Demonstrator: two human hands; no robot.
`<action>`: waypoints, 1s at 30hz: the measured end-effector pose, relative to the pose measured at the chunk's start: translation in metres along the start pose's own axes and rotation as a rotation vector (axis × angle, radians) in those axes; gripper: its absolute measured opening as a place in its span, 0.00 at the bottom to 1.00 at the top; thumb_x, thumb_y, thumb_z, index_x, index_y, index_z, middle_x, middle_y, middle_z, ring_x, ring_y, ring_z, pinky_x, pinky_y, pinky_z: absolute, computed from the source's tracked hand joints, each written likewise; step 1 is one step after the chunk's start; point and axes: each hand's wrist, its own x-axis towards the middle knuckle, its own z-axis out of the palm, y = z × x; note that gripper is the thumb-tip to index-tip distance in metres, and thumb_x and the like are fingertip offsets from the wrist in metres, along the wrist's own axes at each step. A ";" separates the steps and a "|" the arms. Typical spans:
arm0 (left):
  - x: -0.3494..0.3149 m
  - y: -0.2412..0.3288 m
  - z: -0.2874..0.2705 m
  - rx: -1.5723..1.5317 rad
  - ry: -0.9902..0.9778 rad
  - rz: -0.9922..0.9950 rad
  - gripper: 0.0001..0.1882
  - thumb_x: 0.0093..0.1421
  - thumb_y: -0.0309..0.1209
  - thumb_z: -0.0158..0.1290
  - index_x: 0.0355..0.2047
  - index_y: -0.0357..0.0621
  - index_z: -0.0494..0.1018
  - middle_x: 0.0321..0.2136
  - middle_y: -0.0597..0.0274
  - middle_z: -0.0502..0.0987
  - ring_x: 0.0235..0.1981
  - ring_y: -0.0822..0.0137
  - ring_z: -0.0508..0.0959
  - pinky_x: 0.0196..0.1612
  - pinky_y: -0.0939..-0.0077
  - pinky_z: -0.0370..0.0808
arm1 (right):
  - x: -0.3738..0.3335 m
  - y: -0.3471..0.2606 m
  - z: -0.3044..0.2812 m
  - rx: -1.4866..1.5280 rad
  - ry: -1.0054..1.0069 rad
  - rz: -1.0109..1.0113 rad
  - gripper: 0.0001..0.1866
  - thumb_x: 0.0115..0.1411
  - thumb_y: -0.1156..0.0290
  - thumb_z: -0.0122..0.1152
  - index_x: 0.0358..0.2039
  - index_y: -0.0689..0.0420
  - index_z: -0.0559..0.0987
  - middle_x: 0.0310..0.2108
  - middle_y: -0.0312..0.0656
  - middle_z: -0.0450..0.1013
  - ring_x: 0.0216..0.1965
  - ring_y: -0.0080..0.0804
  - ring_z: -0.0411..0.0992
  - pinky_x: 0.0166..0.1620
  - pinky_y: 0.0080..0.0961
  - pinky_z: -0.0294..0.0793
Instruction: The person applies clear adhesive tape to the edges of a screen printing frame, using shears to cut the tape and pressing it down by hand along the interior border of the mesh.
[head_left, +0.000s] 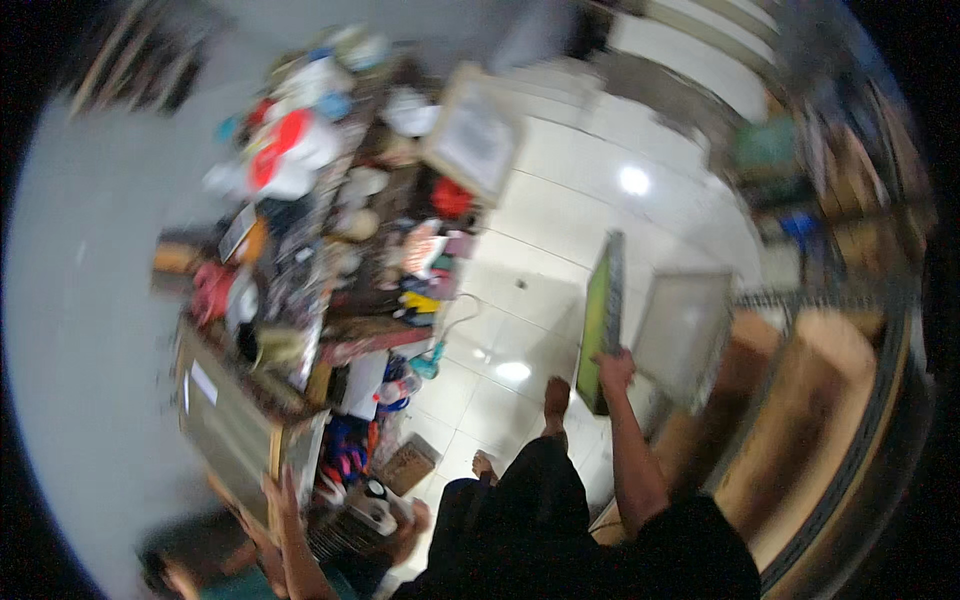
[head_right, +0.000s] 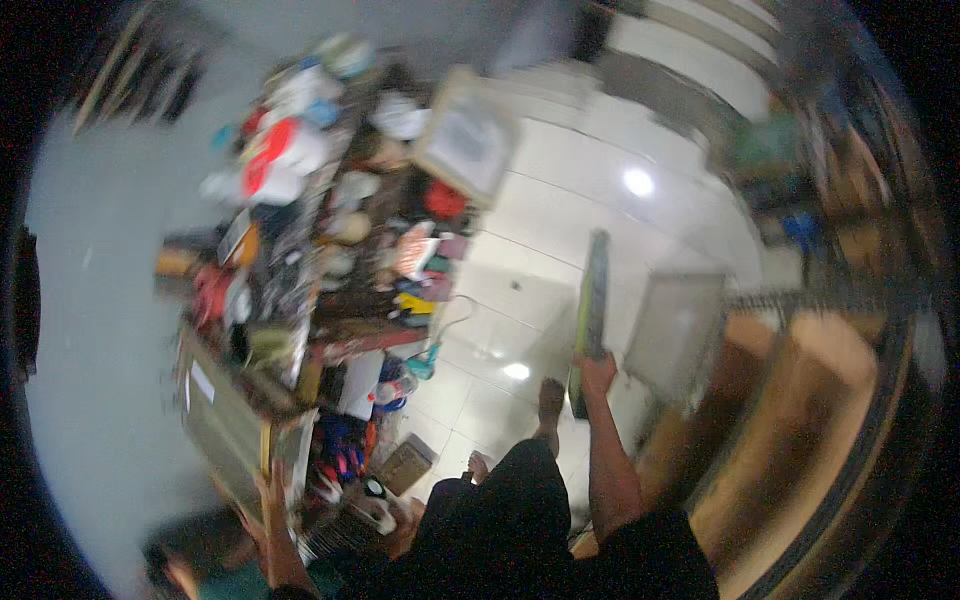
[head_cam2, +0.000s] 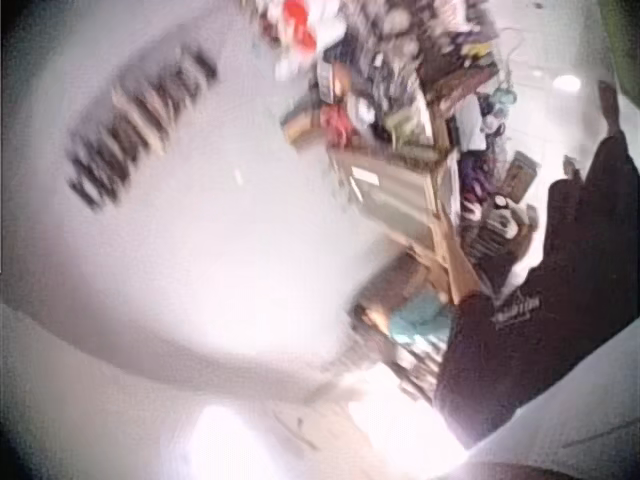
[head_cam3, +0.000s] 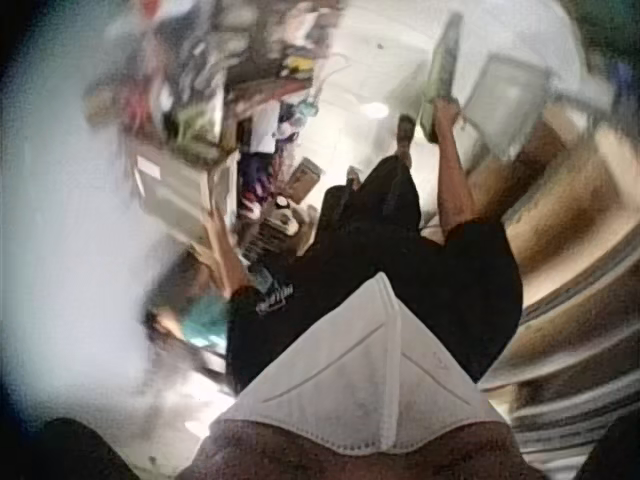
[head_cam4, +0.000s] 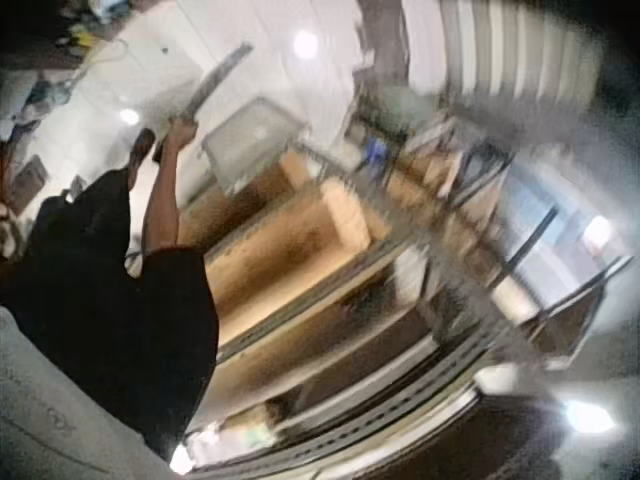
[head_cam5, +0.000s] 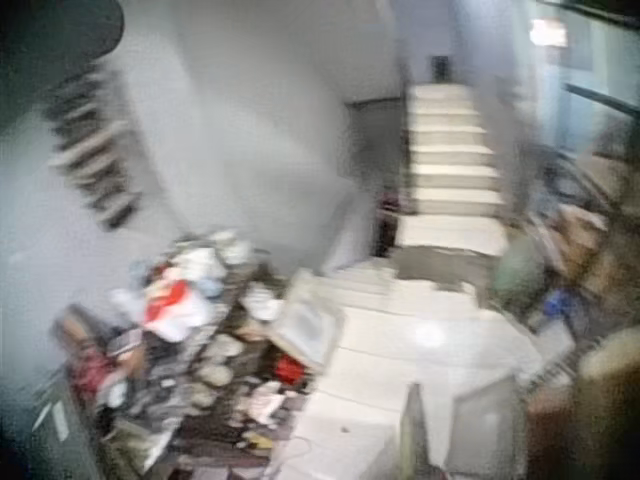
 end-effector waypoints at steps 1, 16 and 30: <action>-0.005 -0.010 -0.016 0.303 0.025 0.035 0.45 0.63 0.57 0.55 0.63 0.25 0.61 0.58 0.31 0.65 0.60 0.41 0.65 0.62 0.53 0.62 | -0.019 -0.013 -0.002 0.029 -0.066 0.014 0.30 0.39 0.66 0.75 0.44 0.67 0.79 0.41 0.49 0.79 0.41 0.45 0.76 0.49 0.39 0.74; -0.061 0.092 -0.043 -0.396 -0.259 -0.206 0.45 0.61 0.63 0.52 0.65 0.37 0.67 0.68 0.36 0.60 0.69 0.44 0.61 0.71 0.50 0.55 | -0.307 -0.272 0.034 0.674 -0.772 -0.617 0.23 0.54 0.78 0.71 0.46 0.60 0.68 0.40 0.38 0.70 0.43 0.27 0.69 0.51 0.27 0.68; -0.127 0.223 -0.109 -0.922 0.118 0.423 0.31 0.45 0.27 0.71 0.51 0.35 0.74 0.43 0.57 0.81 0.42 0.69 0.79 0.50 0.71 0.76 | -0.589 -0.332 0.091 0.119 -0.966 -2.127 0.37 0.49 0.57 0.78 0.53 0.64 0.74 0.53 0.54 0.72 0.53 0.55 0.69 0.58 0.47 0.65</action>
